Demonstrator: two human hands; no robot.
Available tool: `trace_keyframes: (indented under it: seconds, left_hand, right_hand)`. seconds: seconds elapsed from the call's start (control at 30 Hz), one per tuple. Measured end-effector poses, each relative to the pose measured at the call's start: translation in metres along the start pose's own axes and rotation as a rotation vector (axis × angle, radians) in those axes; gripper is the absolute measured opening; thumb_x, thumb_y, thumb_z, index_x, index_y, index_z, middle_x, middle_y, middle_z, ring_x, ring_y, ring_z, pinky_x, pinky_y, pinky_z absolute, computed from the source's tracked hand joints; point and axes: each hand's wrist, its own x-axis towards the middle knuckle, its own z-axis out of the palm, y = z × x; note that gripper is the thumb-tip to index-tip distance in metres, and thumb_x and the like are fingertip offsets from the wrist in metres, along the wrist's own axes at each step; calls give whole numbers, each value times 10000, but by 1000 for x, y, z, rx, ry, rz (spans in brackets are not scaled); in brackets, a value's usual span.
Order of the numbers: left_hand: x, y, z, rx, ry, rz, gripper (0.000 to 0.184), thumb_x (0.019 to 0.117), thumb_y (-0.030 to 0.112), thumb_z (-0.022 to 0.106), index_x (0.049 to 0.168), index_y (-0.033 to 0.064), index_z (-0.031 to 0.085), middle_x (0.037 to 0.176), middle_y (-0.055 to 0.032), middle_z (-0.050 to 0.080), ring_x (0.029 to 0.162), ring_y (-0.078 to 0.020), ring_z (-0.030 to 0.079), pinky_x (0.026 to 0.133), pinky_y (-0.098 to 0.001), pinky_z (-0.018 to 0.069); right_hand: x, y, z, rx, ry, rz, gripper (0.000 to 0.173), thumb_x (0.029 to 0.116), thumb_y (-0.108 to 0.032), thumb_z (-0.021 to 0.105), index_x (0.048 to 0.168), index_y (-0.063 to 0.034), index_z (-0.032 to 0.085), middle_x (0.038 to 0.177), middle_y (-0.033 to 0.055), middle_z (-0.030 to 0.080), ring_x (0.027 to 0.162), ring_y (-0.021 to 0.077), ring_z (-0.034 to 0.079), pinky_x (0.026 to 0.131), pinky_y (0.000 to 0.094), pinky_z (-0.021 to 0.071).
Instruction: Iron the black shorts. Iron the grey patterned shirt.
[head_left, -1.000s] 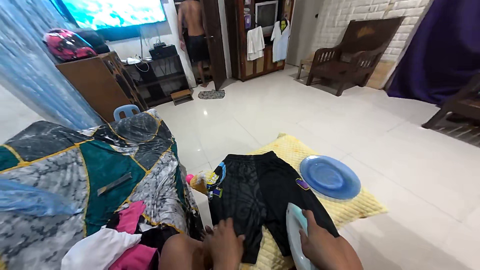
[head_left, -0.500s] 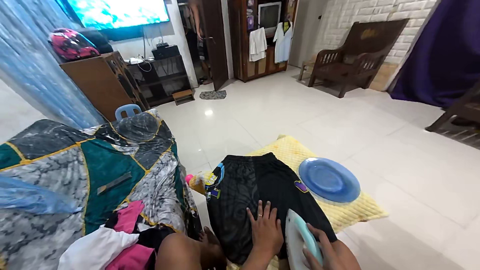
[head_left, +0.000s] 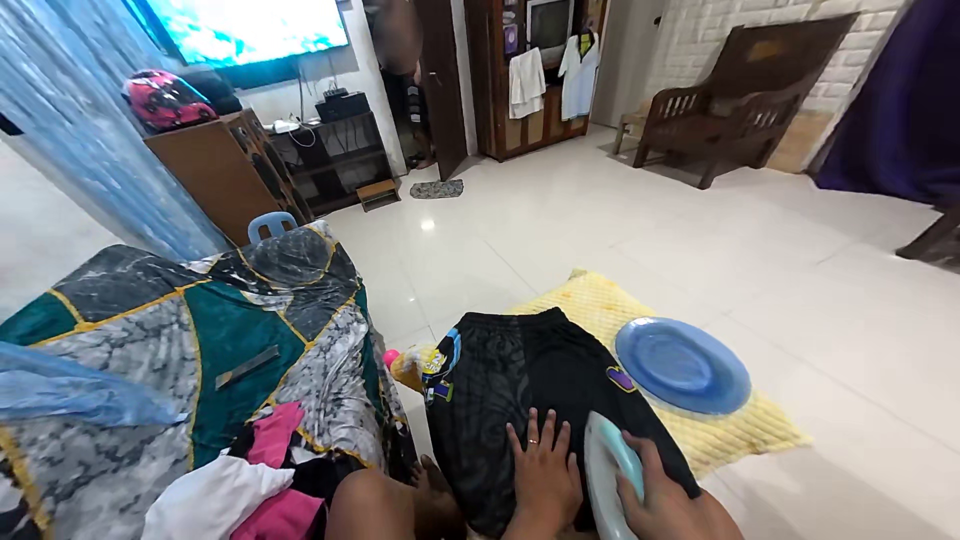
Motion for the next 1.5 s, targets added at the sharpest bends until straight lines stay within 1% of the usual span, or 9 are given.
trace_keyframes:
  seconds: [0.13, 0.2, 0.37, 0.57, 0.77, 0.87, 1.03, 1.23, 1.5]
  left_hand:
    - [1, 1, 1, 9, -15, 3, 543, 1068, 447, 264, 1589, 364, 391, 1708, 89, 242, 1594, -291, 143, 1182, -758, 89]
    - [0, 2, -2, 10, -38, 7, 546, 1071, 443, 258, 1599, 361, 370, 1714, 87, 224, 1597, -293, 131, 1181, -762, 80]
    - [1, 1, -1, 6, -35, 17, 537, 1075, 401, 256, 1597, 360, 374, 1714, 77, 227, 1597, -302, 122, 1182, -761, 74]
    - [2, 0, 6, 57, 32, 15, 513, 1081, 392, 292, 1582, 375, 396, 1698, 72, 278, 1582, -307, 193, 1176, -754, 134]
    - [0, 2, 2, 39, -2, 0, 535, 1069, 414, 261, 1588, 384, 384, 1706, 93, 246, 1595, -284, 141, 1196, -737, 84]
    - [1, 2, 4, 51, 12, 3, 540, 1066, 416, 257, 1589, 377, 385, 1705, 90, 251, 1592, -281, 156, 1194, -736, 98]
    - [2, 1, 7, 57, 26, 4, 540, 1065, 420, 259, 1584, 369, 400, 1700, 99, 262, 1591, -282, 162, 1197, -731, 99]
    - [0, 0, 9, 109, 118, 23, 517, 1065, 415, 312, 1561, 361, 447, 1672, 86, 337, 1568, -286, 249, 1194, -715, 171]
    - [1, -2, 12, 132, 124, 18, 534, 1059, 432, 272, 1561, 371, 446, 1673, 91, 334, 1574, -268, 235, 1208, -701, 143]
  right_hand:
    - [-33, 14, 5, -134, 116, -59, 662, 947, -307, 630, 1528, -46, 450, 1040, 251, 735, 925, 439, 725, 833, 622, 557]
    - [-36, 22, 13, -119, 155, -88, 660, 952, -292, 622, 1527, -24, 443, 1062, 259, 730, 924, 440, 729, 825, 618, 570]
    - [-20, -4, 1, -185, 48, 32, 676, 982, -338, 599, 1594, -166, 370, 1026, 230, 747, 935, 427, 732, 840, 623, 554]
    - [46, -18, -4, -37, -7, 39, 673, 999, -258, 585, 1599, -179, 290, 1065, 224, 721, 949, 404, 730, 848, 594, 578]
    - [-5, -7, -4, -150, -16, 99, 680, 1007, -329, 567, 1615, -220, 283, 1052, 195, 741, 955, 385, 739, 857, 582, 581]
    - [-33, 1, -3, -215, 43, 67, 677, 973, -329, 607, 1588, -171, 373, 1017, 186, 754, 924, 380, 743, 839, 564, 582]
    - [-12, -5, -14, -169, -51, 122, 669, 1005, -353, 571, 1607, -235, 304, 1055, 174, 742, 961, 366, 734, 864, 570, 575]
    - [52, -25, -18, -84, -39, 127, 723, 956, -286, 572, 1606, -202, 268, 1102, 196, 715, 1010, 393, 716, 846, 605, 573]
    - [-16, 12, -1, -111, 3, 155, 714, 978, -309, 549, 1630, -230, 271, 1029, 166, 731, 925, 363, 734, 815, 574, 596]
